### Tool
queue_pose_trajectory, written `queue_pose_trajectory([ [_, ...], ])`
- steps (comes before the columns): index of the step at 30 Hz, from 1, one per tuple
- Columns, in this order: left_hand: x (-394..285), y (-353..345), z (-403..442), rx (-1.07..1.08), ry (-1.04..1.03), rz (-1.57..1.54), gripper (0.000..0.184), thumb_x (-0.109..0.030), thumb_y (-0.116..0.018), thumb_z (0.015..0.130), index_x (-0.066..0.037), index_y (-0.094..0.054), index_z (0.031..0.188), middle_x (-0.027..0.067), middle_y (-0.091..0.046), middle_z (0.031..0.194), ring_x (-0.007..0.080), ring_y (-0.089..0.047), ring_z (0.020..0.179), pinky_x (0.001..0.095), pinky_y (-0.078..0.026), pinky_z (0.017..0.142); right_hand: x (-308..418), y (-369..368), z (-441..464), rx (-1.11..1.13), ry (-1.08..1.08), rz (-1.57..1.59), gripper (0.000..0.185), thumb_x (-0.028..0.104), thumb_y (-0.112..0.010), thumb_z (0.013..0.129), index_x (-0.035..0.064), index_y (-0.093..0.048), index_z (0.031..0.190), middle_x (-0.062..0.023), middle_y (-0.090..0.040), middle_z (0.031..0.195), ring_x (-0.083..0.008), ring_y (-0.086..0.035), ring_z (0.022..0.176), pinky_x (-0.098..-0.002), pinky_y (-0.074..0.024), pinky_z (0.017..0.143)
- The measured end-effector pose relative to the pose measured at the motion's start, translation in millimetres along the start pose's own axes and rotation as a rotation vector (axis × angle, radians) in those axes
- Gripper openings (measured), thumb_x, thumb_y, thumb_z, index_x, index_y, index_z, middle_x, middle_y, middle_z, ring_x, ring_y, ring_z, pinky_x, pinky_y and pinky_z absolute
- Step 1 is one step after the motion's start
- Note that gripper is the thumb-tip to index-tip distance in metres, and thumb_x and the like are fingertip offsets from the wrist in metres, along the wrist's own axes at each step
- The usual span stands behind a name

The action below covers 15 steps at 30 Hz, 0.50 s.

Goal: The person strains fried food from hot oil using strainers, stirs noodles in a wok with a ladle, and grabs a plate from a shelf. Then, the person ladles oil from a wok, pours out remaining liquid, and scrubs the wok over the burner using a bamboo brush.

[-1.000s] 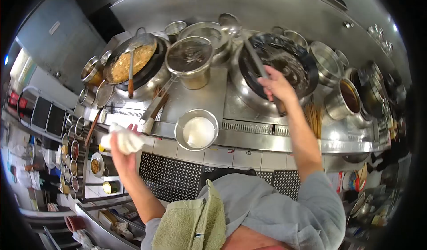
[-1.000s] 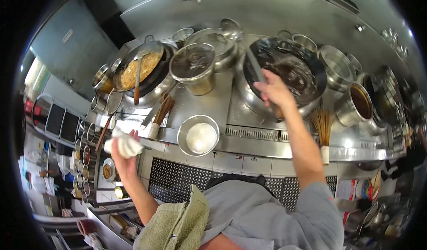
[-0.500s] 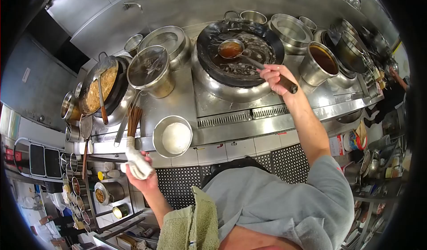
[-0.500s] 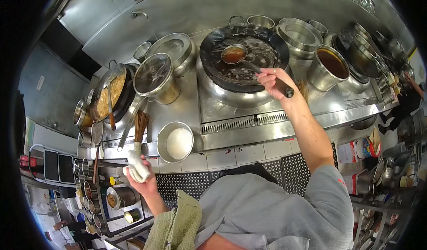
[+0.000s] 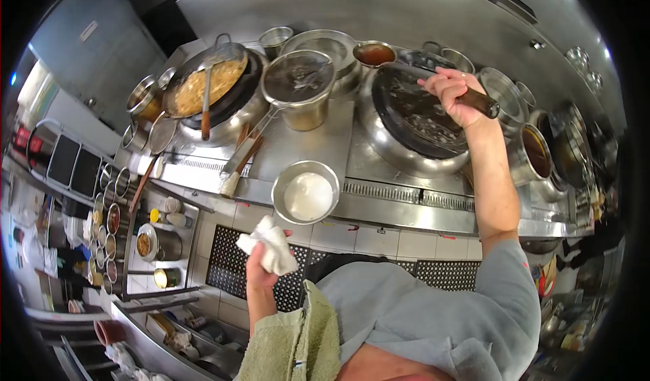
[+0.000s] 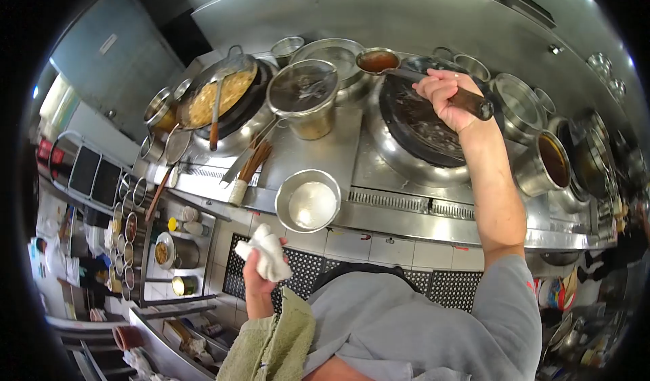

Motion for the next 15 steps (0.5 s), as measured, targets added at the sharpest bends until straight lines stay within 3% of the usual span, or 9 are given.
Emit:
queue_pose_trajectory([
  [1,6.1,0.8,-1.6,-0.002,0.058,0.003,0.065,-0.036,-0.061,0.083,-0.009,-0.034,0.137,0.0244,-0.056,0.114,0.0298,-0.064,0.078,0.0368,-0.057,0.066,-5.7,-6.2,10.6,0.003,-0.005,-0.018,0.026,0.003,-0.042,0.092,-0.0096,-0.025,0.106,-0.0038,-0.039,0.069,-0.0099,-0.043,0.047,-0.0204,-0.0444,0.036],
  [2,14.6,5.5,-1.6,0.083,0.095,-0.014,0.072,-0.030,-0.062,0.083,-0.011,-0.025,0.143,0.0259,-0.053,0.119,0.0306,-0.063,0.089,0.0407,-0.056,0.071,-10.8,-11.0,21.0,0.008,-0.007,-0.034,0.026,0.002,-0.042,0.091,-0.0101,-0.025,0.107,-0.0037,-0.039,0.069,-0.0099,-0.043,0.047,-0.0202,-0.0441,0.036],
  [5,9.9,-21.3,-2.9,0.085,0.068,0.011,0.091,-0.027,-0.068,0.077,-0.017,-0.013,0.148,0.0282,-0.052,0.119,0.0300,-0.062,0.091,0.0410,-0.056,0.071,-30.7,-14.3,53.8,0.005,-0.063,-0.103,0.022,0.001,-0.043,0.091,-0.0106,-0.029,0.103,-0.0048,-0.038,0.070,-0.0093,-0.043,0.049,-0.0192,-0.0430,0.037],
  [7,10.1,-28.6,-1.3,0.077,0.022,0.050,0.089,-0.030,-0.067,0.076,-0.016,-0.016,0.147,0.0225,-0.055,0.111,0.0293,-0.062,0.085,0.0402,-0.055,0.069,-33.1,-3.8,81.3,0.057,-0.094,-0.239,0.015,0.001,-0.047,0.090,-0.0087,-0.037,0.096,-0.0065,-0.040,0.073,-0.0077,-0.043,0.051,-0.0178,-0.0426,0.038],
  [8,11.8,-26.7,-0.7,0.059,0.000,0.082,0.086,-0.033,-0.067,0.076,-0.015,-0.020,0.146,0.0215,-0.057,0.108,0.0291,-0.062,0.081,0.0393,-0.054,0.067,-33.9,0.7,81.4,-0.064,0.138,-0.464,0.017,0.005,-0.047,0.092,-0.0089,-0.040,0.100,-0.0033,-0.043,0.075,-0.0066,-0.044,0.047,-0.0170,-0.0357,0.035],
  [10,19.9,-26.3,1.7,0.072,0.027,0.063,0.083,-0.034,-0.066,0.077,-0.012,-0.024,0.144,0.0193,-0.057,0.106,0.0296,-0.062,0.080,0.0400,-0.053,0.068,-43.8,17.2,92.6,-0.213,0.233,-0.884,0.010,0.006,-0.052,0.090,-0.0008,-0.045,0.086,-0.0009,-0.046,0.070,-0.0050,-0.043,0.046,-0.0176,-0.0344,0.034],
  [12,29.5,-25.2,5.9,0.089,0.057,0.045,0.080,-0.036,-0.066,0.077,-0.010,-0.029,0.142,0.0171,-0.057,0.104,0.0301,-0.061,0.080,0.0407,-0.053,0.069,-45.0,35.2,112.8,-0.211,0.248,-1.319,0.009,0.008,-0.057,0.087,0.0040,-0.050,0.083,0.0008,-0.049,0.062,-0.0071,-0.047,0.045,-0.0211,-0.0406,0.037],
  [13,36.4,-22.5,8.9,0.081,0.088,0.018,0.076,-0.036,-0.065,0.077,-0.007,-0.032,0.139,0.0169,-0.057,0.104,0.0306,-0.061,0.080,0.0410,-0.053,0.070,-50.6,42.4,111.5,-0.196,0.246,-1.467,0.011,0.010,-0.058,0.086,0.0033,-0.049,0.085,-0.0006,-0.049,0.061,-0.0079,-0.046,0.043,-0.0241,-0.0398,0.035],
  [15,43.4,-28.1,12.5,0.078,0.133,-0.004,0.074,-0.037,-0.064,0.077,-0.005,-0.035,0.136,0.0166,-0.057,0.104,0.0310,-0.061,0.080,0.0414,-0.052,0.071,-47.7,51.5,99.4,-0.191,0.322,-1.618,0.026,0.008,-0.058,0.086,-0.0009,-0.048,0.109,-0.0002,-0.047,0.061,-0.0073,-0.043,0.042,-0.0243,-0.0385,0.034],
])
Point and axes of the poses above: each hand's wrist, its own z-axis towards the middle knuckle, its own y-axis out of the back of the hand, x = y × z, the point moved 10 cm from there along z, towards the middle knuckle
